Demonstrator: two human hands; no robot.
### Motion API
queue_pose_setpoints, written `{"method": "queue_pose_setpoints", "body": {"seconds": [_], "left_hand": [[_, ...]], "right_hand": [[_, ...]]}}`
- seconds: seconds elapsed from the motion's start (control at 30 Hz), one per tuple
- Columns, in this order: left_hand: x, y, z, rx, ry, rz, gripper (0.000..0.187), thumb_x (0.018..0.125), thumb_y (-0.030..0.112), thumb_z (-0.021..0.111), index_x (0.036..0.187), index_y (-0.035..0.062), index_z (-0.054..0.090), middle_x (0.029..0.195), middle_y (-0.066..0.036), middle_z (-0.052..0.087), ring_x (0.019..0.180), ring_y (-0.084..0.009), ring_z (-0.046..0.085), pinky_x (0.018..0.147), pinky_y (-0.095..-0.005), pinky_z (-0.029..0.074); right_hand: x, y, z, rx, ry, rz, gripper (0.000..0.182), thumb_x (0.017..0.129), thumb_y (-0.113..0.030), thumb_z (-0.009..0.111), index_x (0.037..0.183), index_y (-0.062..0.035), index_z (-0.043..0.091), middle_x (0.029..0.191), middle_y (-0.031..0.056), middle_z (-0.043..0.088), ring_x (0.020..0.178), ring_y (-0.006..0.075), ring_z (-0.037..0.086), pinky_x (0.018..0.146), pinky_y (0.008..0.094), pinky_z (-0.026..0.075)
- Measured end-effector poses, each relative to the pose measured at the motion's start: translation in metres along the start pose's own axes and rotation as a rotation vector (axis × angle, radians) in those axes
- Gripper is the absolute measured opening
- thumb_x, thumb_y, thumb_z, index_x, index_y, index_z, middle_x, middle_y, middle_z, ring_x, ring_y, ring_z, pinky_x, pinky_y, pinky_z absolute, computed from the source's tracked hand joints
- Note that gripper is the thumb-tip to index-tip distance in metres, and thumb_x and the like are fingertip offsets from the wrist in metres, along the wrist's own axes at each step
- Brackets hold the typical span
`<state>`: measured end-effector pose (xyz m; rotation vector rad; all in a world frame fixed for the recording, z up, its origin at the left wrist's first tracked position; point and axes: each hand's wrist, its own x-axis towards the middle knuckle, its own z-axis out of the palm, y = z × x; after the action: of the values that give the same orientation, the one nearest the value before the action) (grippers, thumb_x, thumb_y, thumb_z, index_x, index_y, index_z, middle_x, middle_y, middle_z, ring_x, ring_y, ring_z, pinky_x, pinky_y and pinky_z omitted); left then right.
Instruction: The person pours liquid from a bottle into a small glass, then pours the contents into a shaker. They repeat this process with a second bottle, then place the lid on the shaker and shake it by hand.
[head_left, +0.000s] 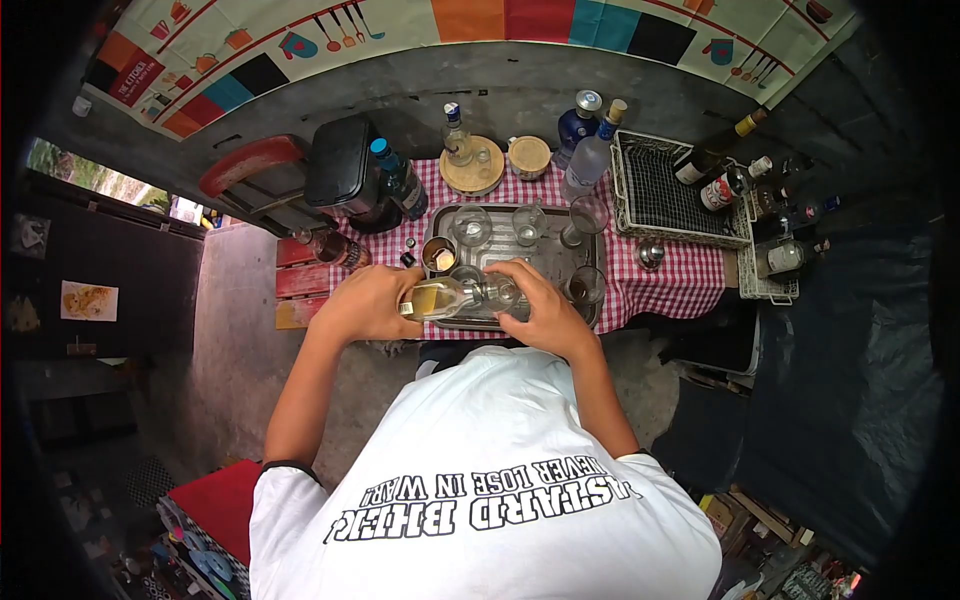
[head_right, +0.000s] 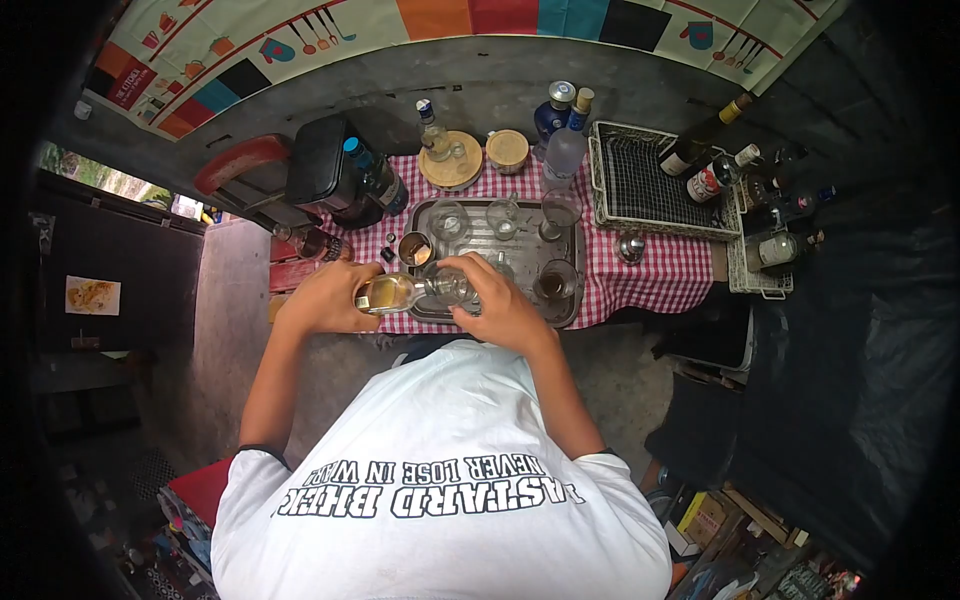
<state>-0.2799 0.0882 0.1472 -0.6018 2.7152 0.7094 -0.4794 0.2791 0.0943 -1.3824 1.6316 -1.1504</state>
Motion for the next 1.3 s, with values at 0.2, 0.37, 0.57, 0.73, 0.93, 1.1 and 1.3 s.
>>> {"method": "queue_pose_setpoints", "body": {"seconds": [0.2,0.37,0.57,0.73,0.93,1.1,1.3], "left_hand": [[0.000,0.001,-0.006,0.019,-0.001,0.013,0.053,0.058,0.030,0.078,0.100,0.0007,0.062,0.074,-0.019,0.065,0.072,-0.0379,0.064,0.075,-0.0451,0.051],[-0.002,0.004,-0.015,-0.030,0.021,0.011,0.042,0.061,0.030,0.077,0.084,0.0009,0.058,0.069,-0.021,0.064,0.071,-0.0404,0.065,0.069,-0.0463,0.050],[-0.001,-0.007,-0.022,-0.026,0.007,0.028,0.041,0.060,0.028,0.077,0.083,0.0009,0.057,0.069,-0.021,0.063,0.071,-0.0405,0.065,0.067,-0.0469,0.050],[-0.003,-0.019,-0.030,0.009,-0.024,0.009,0.045,0.058,0.029,0.077,0.088,0.0015,0.059,0.070,-0.021,0.063,0.069,-0.0403,0.064,0.066,-0.0467,0.050],[-0.008,-0.032,-0.042,0.028,-0.009,0.026,0.043,0.057,0.029,0.077,0.085,0.0013,0.058,0.069,-0.020,0.063,0.068,-0.0404,0.064,0.065,-0.0466,0.049],[-0.012,-0.045,-0.053,0.010,-0.019,0.032,0.043,0.057,0.028,0.077,0.084,0.0012,0.058,0.069,-0.020,0.063,0.068,-0.0400,0.064,0.065,-0.0462,0.049],[-0.016,-0.061,-0.066,0.010,-0.028,0.036,0.043,0.056,0.027,0.077,0.085,0.0012,0.058,0.071,-0.020,0.063,0.070,-0.0392,0.065,0.066,-0.0454,0.049]], "right_hand": [[0.004,0.001,0.001,0.003,-0.013,-0.001,0.057,0.077,-0.004,0.067,0.132,-0.0092,0.054,0.126,0.0113,0.058,0.121,0.0291,0.057,0.104,0.0382,0.044],[0.010,0.003,0.006,0.001,-0.032,0.014,0.057,0.077,-0.005,0.067,0.132,-0.0083,0.053,0.125,0.0125,0.058,0.120,0.0298,0.057,0.103,0.0390,0.044],[0.020,-0.004,0.013,0.040,-0.050,0.007,0.057,0.077,-0.005,0.066,0.132,-0.0080,0.052,0.123,0.0127,0.058,0.119,0.0299,0.058,0.103,0.0391,0.044],[0.029,-0.004,0.024,0.035,-0.018,-0.013,0.057,0.076,-0.005,0.066,0.132,-0.0076,0.053,0.122,0.0125,0.058,0.118,0.0300,0.058,0.103,0.0388,0.044],[0.042,-0.010,0.035,0.091,-0.007,-0.040,0.057,0.076,-0.003,0.067,0.131,-0.0075,0.054,0.123,0.0126,0.058,0.119,0.0295,0.058,0.104,0.0386,0.044],[0.055,-0.015,0.047,0.124,-0.005,-0.035,0.058,0.076,-0.002,0.067,0.132,-0.0067,0.054,0.126,0.0124,0.058,0.121,0.0282,0.057,0.104,0.0384,0.044],[0.068,-0.019,0.063,0.143,0.027,-0.059,0.060,0.076,-0.003,0.068,0.133,-0.0053,0.053,0.130,0.0124,0.058,0.124,0.0276,0.056,0.106,0.0381,0.043]]}}
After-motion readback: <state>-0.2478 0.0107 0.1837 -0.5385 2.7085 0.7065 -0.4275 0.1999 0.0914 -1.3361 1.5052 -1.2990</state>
